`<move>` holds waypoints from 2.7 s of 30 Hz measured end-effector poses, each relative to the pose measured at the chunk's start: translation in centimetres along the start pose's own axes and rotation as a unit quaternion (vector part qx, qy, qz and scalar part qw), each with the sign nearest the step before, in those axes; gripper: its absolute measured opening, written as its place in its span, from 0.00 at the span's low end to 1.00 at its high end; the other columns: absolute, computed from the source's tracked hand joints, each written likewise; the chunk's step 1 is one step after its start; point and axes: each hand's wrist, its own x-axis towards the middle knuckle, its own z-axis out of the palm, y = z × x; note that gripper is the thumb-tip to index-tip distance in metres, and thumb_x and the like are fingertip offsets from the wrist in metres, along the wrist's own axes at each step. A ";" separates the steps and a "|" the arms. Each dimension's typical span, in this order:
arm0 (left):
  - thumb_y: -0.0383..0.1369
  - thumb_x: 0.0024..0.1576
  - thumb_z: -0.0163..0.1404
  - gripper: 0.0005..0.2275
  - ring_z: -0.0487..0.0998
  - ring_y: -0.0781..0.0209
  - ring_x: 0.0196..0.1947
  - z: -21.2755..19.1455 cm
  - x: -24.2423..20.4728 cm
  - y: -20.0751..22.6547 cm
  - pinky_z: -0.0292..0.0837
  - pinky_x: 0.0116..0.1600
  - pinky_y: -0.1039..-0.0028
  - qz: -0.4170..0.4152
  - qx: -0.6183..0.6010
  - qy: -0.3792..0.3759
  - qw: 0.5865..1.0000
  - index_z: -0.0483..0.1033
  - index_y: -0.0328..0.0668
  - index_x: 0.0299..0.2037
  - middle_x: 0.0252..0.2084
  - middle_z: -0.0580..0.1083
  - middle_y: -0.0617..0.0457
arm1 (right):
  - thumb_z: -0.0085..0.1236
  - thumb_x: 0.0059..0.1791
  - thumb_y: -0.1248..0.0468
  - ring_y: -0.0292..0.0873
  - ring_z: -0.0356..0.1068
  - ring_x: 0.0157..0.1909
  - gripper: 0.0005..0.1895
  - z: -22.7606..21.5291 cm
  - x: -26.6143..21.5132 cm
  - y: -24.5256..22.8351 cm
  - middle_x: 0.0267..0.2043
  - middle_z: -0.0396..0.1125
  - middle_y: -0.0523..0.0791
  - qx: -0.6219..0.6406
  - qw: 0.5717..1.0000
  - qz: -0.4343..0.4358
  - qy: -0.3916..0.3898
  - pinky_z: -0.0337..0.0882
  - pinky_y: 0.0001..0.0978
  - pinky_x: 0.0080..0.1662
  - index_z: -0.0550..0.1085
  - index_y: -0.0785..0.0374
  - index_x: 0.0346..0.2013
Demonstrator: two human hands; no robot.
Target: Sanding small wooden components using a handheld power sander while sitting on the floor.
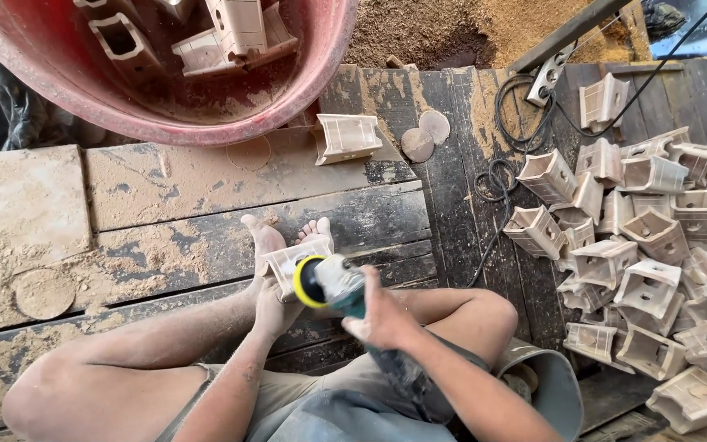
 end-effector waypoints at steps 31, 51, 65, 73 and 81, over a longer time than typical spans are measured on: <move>0.23 0.52 0.57 0.23 0.81 0.51 0.51 -7.0 7.1 11.3 0.78 0.57 0.64 -0.396 -0.463 -0.052 0.791 0.73 0.39 0.61 0.54 0.79 0.39 | 0.64 0.41 0.51 0.65 0.68 0.61 0.50 0.1 -0.7 7.3 0.56 0.67 0.64 0.102 0.971 0.141 0.165 0.69 0.55 0.63 0.45 0.55 0.68; 0.26 0.37 0.64 0.22 0.82 0.41 0.50 -3.1 7.5 0.6 0.76 0.54 0.50 -0.329 -0.197 -0.210 0.899 0.82 0.36 0.46 0.44 0.82 0.38 | 0.62 0.41 0.55 0.66 0.69 0.59 0.50 0.1 4.3 -4.1 0.55 0.67 0.65 0.104 0.990 -0.030 0.088 0.70 0.58 0.60 0.43 0.56 0.69; 0.26 0.40 0.65 0.16 0.83 0.50 0.38 -4.4 7.5 3.8 0.78 0.46 0.59 -0.343 -0.212 -0.198 0.894 0.81 0.36 0.40 0.34 0.82 0.42 | 0.63 0.39 0.51 0.60 0.74 0.55 0.48 -1.5 6.7 6.6 0.50 0.71 0.61 0.114 0.966 0.136 0.187 0.73 0.53 0.56 0.46 0.54 0.66; 0.36 0.42 0.68 0.24 0.76 0.54 0.53 -4.1 8.7 5.6 0.58 0.61 0.61 -0.188 -0.141 -0.155 0.960 0.77 0.48 0.50 0.49 0.77 0.50 | 0.61 0.43 0.62 0.66 0.73 0.53 0.46 -0.9 2.0 -3.6 0.52 0.68 0.67 0.133 0.988 -0.028 0.071 0.76 0.54 0.55 0.45 0.62 0.68; 0.41 0.37 0.70 0.13 0.85 0.57 0.35 -2.0 5.1 1.4 0.80 0.42 0.68 -0.234 -0.063 -0.186 0.952 0.88 0.59 0.33 0.28 0.83 0.58 | 0.62 0.45 0.63 0.69 0.71 0.55 0.46 -0.9 3.4 1.0 0.53 0.65 0.68 0.095 0.994 -0.013 0.060 0.74 0.58 0.58 0.42 0.65 0.68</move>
